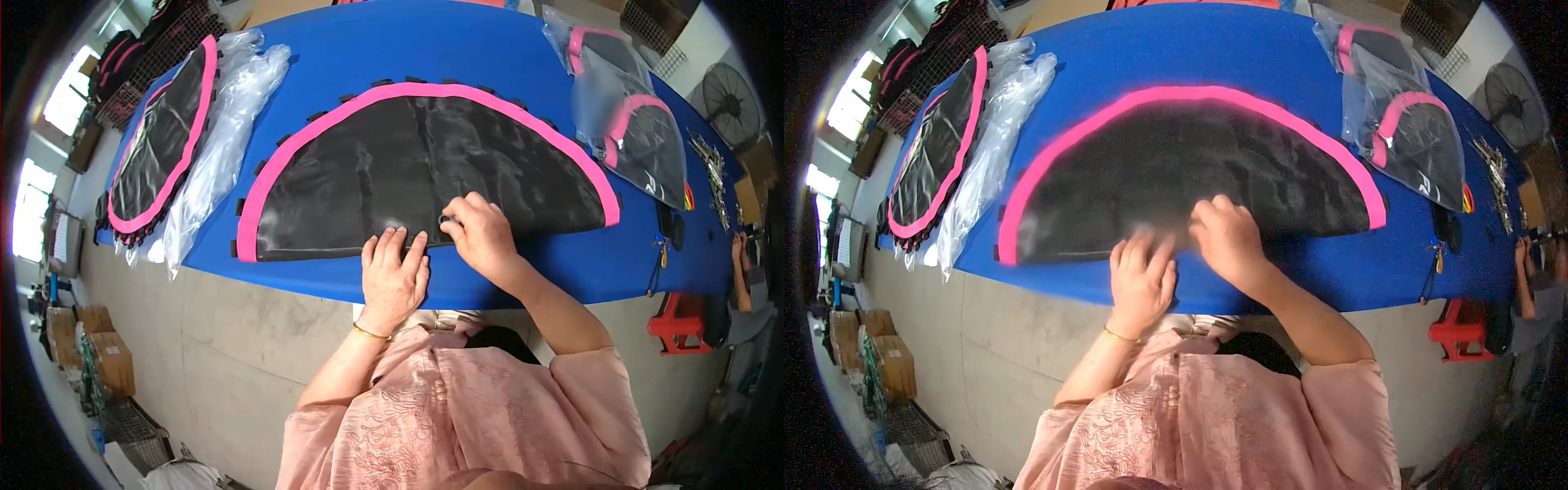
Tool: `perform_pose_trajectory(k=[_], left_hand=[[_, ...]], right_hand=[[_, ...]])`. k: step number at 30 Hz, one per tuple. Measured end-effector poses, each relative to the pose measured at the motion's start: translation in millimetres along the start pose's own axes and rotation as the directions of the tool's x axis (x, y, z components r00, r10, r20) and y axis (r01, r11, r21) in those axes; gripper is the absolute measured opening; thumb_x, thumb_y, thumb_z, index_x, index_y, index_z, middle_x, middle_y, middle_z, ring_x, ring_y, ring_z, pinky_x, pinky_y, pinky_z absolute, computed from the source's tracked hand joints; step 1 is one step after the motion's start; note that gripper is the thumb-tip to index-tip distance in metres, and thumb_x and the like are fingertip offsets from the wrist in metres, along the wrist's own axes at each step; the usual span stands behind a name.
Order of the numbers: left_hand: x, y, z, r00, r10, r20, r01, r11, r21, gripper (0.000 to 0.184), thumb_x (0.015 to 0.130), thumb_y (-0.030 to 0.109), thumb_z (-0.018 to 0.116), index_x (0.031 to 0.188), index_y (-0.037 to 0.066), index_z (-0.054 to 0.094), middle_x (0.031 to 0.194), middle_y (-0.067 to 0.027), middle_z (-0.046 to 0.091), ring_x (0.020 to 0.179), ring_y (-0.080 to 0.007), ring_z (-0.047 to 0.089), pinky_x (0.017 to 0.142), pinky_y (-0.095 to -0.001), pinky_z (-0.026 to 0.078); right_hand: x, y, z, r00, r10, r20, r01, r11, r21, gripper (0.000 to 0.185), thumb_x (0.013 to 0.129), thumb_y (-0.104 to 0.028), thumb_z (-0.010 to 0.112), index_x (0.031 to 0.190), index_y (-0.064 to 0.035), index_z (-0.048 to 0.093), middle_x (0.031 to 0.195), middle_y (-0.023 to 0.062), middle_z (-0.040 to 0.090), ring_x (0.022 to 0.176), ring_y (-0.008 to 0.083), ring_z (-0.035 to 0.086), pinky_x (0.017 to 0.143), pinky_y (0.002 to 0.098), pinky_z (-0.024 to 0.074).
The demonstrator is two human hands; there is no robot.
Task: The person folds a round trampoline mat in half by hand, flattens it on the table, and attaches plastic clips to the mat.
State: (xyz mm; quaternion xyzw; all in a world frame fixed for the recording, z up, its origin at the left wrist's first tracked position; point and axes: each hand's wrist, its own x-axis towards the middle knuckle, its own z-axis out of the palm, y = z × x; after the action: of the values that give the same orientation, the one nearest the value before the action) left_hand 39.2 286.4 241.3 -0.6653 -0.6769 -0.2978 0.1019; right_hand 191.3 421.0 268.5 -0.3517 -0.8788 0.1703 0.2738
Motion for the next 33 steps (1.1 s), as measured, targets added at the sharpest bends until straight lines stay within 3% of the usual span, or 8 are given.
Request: perform_pose_trajectory(k=[2,5,8,14,22,24,27,33], left_hand=[[-2,-1,3,1.000,-0.001,-0.019,0.001,1.000,0.010,0.042,0.093,0.022,0.068,0.132,0.006,0.066,0.131,-0.0181,0.062,0.128,-0.0352,0.057,0.112,-0.0532,0.040],[-3,-2,0,0.998,-0.059,0.003,0.059,0.991,-0.119,0.042,0.093,0.019,0.068,0.129,-0.002,0.061,0.135,-0.0197,0.061,0.131,-0.0370,0.055,0.114,-0.0542,0.038],[-5,-13,-7,0.998,-0.054,-0.010,0.053,0.989,-0.135,0.041,0.093,0.019,0.068,0.128,-0.001,0.061,0.134,-0.0195,0.061,0.131,-0.0365,0.055,0.115,-0.0549,0.037],[-8,-58,-31,0.969,-0.214,-0.123,0.227,0.968,0.108,0.027,0.095,0.017,0.067,0.118,0.003,0.068,0.130,-0.0176,0.063,0.129,-0.0347,0.056,0.116,-0.0546,0.036],[-18,-70,-17,0.966,-0.215,-0.144,0.233,0.965,0.123,0.024,0.096,0.018,0.067,0.114,0.003,0.071,0.128,-0.0174,0.065,0.127,-0.0339,0.059,0.116,-0.0531,0.037],[-19,-71,-16,0.964,-0.220,-0.149,0.238,0.965,0.111,0.024,0.096,0.018,0.067,0.114,0.003,0.071,0.128,-0.0176,0.065,0.127,-0.0341,0.059,0.116,-0.0533,0.038],[-18,-70,-17,0.959,-0.233,-0.159,0.249,0.964,0.094,0.024,0.096,0.019,0.067,0.113,0.003,0.071,0.127,-0.0178,0.066,0.127,-0.0345,0.059,0.116,-0.0537,0.038],[-18,-71,-16,0.959,-0.235,-0.161,0.249,0.966,0.074,0.024,0.095,0.019,0.068,0.113,0.003,0.071,0.127,-0.0178,0.066,0.126,-0.0347,0.059,0.115,-0.0536,0.038]], right_hand=[[-3,-5,6,1.000,-0.026,0.010,0.025,0.999,0.026,0.015,0.087,-0.010,0.077,0.099,-0.0088,0.069,0.094,0.0116,0.064,0.086,0.0355,0.066,0.078,0.0461,0.0516],[2,-14,13,0.997,-0.065,0.036,0.063,0.997,0.046,0.016,0.087,-0.011,0.077,0.100,-0.0085,0.068,0.095,0.0126,0.064,0.088,0.0361,0.065,0.079,0.0466,0.0518],[16,-18,27,0.992,-0.114,0.056,0.109,0.990,0.090,0.017,0.088,-0.011,0.076,0.102,-0.0084,0.067,0.096,0.0123,0.064,0.090,0.0365,0.065,0.081,0.0468,0.0519],[56,-48,59,0.977,-0.198,0.082,0.187,0.974,0.126,0.016,0.089,-0.013,0.076,0.102,-0.0079,0.067,0.097,0.0122,0.064,0.093,0.0369,0.066,0.083,0.0475,0.0521],[114,-56,96,0.988,-0.129,0.082,0.124,0.991,0.058,0.015,0.088,-0.015,0.077,0.098,-0.0071,0.068,0.099,0.0150,0.066,0.092,0.0394,0.067,0.085,0.0489,0.0527],[104,-60,91,0.986,-0.146,0.082,0.143,0.989,0.046,0.015,0.089,-0.015,0.076,0.098,-0.0075,0.068,0.098,0.0150,0.066,0.091,0.0391,0.067,0.084,0.0494,0.0524],[76,-71,79,0.963,-0.151,0.224,0.132,0.987,0.097,0.014,0.089,-0.016,0.075,0.098,-0.0078,0.067,0.098,0.0142,0.066,0.091,0.0374,0.067,0.083,0.0505,0.0513],[27,-56,43,0.980,-0.152,0.129,0.143,0.987,0.074,0.018,0.087,-0.014,0.077,0.100,-0.0076,0.066,0.097,0.0130,0.065,0.092,0.0367,0.066,0.082,0.0478,0.0512]])
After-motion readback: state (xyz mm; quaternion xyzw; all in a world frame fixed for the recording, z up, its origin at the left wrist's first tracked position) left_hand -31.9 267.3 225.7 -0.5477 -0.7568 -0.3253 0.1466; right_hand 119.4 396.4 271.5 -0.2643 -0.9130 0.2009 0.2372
